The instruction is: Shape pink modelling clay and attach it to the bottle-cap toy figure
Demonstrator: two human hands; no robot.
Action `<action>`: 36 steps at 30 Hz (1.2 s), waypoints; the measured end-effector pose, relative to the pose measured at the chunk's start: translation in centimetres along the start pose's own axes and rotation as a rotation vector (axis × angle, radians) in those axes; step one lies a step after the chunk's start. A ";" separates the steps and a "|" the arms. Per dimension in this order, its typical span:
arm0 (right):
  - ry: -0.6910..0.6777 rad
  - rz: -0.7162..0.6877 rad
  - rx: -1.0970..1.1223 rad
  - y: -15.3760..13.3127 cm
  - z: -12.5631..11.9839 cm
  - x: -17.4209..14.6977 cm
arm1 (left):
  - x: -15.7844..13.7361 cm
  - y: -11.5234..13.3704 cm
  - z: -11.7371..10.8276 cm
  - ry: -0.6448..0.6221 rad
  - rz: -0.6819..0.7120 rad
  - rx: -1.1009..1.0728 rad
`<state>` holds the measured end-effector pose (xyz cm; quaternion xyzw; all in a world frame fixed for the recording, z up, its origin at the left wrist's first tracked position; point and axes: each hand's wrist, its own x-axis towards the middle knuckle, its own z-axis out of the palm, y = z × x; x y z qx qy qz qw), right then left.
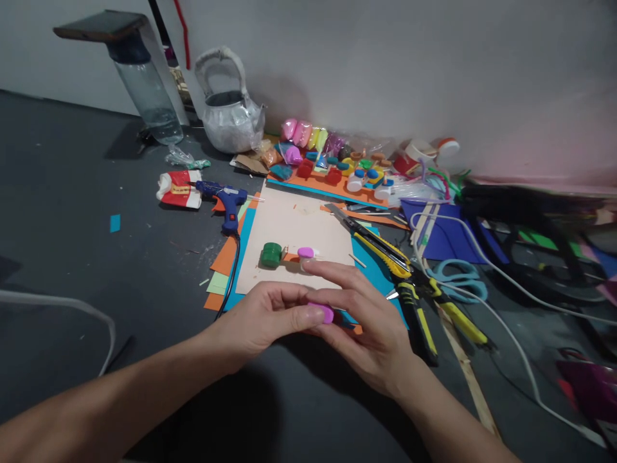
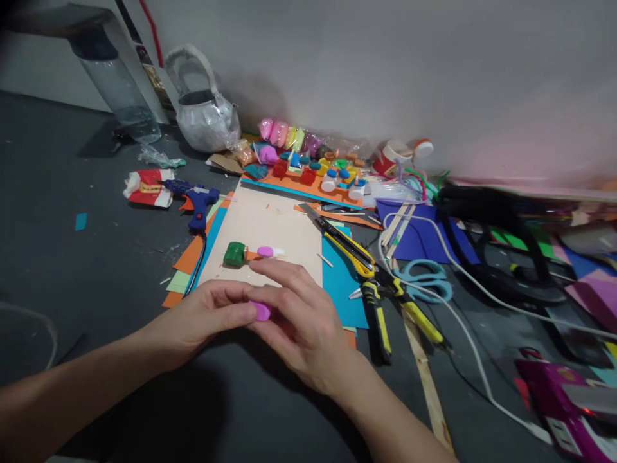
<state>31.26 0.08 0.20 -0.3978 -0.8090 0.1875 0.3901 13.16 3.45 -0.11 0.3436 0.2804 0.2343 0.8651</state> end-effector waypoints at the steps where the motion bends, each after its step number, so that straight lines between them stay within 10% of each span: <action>1: 0.009 -0.002 0.006 0.0 0.0 0.0 | 0.0 -0.1 -0.1 -0.017 -0.010 0.003; 36: 0.007 0.030 0.085 -0.1 1.0 -0.1 | 0.2 -0.9 -0.4 -0.051 -0.018 0.020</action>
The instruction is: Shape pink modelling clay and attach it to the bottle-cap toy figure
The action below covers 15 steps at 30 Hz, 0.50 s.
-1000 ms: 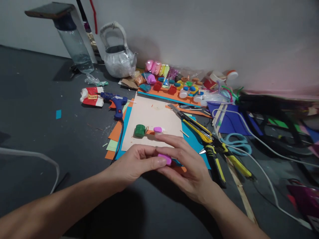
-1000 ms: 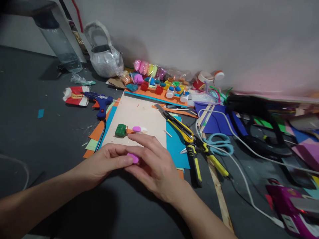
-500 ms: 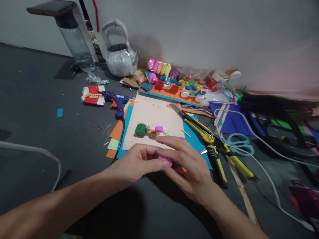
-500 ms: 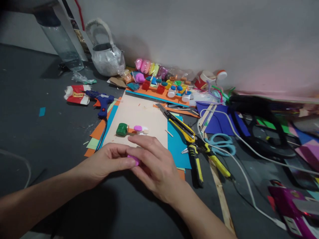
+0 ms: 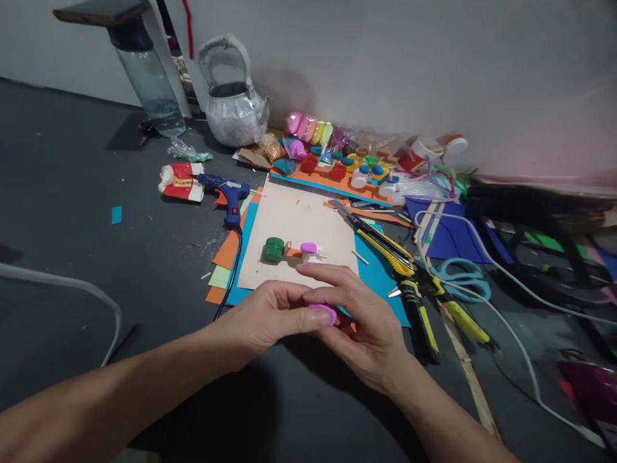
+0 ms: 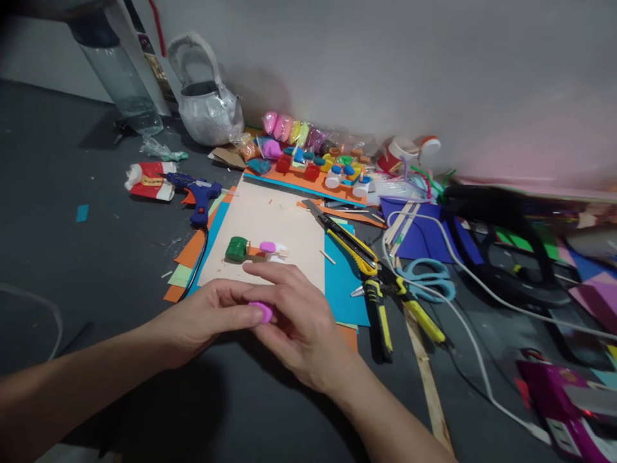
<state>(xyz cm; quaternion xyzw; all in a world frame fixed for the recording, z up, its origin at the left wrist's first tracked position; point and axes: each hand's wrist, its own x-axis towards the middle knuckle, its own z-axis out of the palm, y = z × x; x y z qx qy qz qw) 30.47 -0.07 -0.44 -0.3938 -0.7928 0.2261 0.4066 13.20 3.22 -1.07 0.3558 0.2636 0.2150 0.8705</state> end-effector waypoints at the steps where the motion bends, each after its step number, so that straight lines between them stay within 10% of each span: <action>1: 0.004 0.004 0.002 0.0 0.1 0.0 | 0.0 0.0 0.0 -0.001 -0.008 -0.002; 15: -0.045 -0.036 -0.008 0.2 0.2 -0.1 | -0.1 -0.2 0.0 -0.090 0.017 -0.095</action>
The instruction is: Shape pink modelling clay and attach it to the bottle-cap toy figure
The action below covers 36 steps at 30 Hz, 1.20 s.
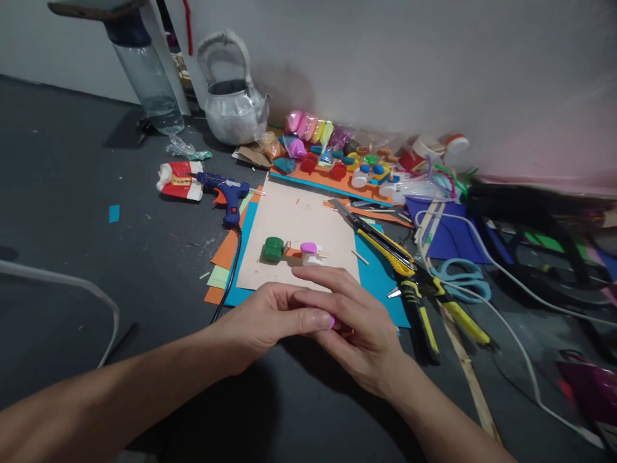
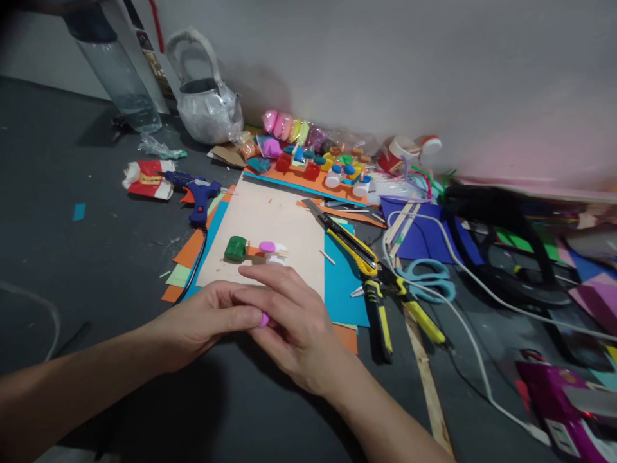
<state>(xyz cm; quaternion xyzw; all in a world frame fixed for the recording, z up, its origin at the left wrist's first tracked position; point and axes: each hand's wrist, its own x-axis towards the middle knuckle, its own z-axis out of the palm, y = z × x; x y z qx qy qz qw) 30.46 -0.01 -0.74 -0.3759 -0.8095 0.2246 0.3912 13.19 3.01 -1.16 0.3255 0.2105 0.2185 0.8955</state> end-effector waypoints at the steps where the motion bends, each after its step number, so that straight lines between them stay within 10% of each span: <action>1: 0.000 -0.001 -0.002 0.0 0.0 0.0 | 0.0 0.0 0.0 -0.003 -0.002 -0.008; 25: 0.054 -0.016 -0.800 -0.8 1.1 -0.1 | 0.3 -0.5 0.1 0.167 0.050 -0.086; 36: 0.042 -0.008 -0.510 -0.4 0.4 -0.2 | 0.2 0.2 0.4 0.185 0.028 -0.028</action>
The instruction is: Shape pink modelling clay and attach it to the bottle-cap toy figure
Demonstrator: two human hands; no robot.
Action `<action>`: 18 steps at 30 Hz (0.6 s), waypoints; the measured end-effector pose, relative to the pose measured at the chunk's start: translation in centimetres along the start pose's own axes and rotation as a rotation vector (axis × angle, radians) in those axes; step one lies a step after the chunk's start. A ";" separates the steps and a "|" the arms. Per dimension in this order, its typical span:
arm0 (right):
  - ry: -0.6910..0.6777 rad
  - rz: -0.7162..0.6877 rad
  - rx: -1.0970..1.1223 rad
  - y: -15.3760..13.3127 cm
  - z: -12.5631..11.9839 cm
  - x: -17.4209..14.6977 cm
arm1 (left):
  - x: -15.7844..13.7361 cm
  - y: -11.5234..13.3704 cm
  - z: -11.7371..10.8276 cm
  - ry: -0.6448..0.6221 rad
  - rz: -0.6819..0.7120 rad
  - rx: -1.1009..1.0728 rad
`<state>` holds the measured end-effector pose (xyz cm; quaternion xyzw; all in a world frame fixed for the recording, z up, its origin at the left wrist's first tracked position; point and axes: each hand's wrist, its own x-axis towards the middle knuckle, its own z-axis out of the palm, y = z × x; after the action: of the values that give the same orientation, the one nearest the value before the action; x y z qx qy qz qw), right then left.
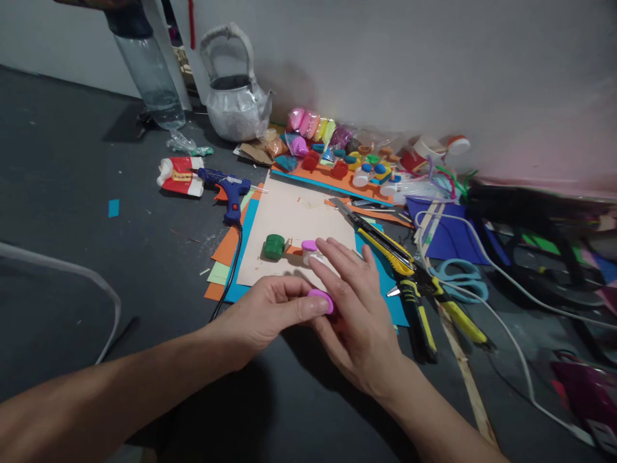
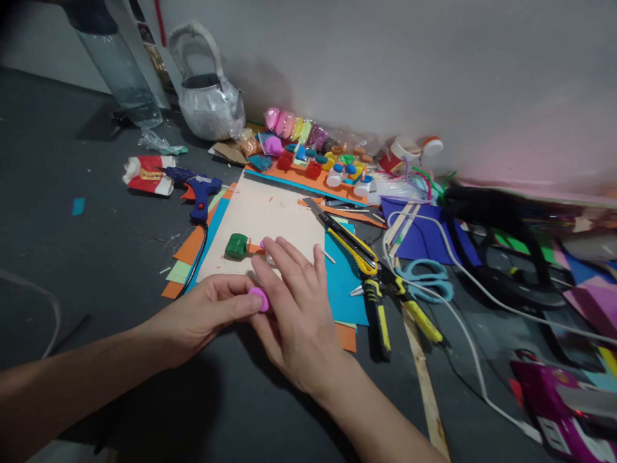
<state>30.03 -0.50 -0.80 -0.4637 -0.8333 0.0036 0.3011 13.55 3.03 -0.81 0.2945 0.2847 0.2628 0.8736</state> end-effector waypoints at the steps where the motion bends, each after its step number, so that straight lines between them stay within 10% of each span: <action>1: -0.009 0.005 0.082 0.1 -0.1 0.0 | 0.0 0.2 0.0 0.003 -0.004 0.037; 18: 0.038 0.052 0.450 0.5 -0.3 0.2 | -0.2 0.5 0.0 -0.062 -0.016 0.076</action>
<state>30.46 -0.13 -0.56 -0.4061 -0.7934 0.1884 0.4124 13.26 3.23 -0.36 0.3332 0.2696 0.2354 0.8723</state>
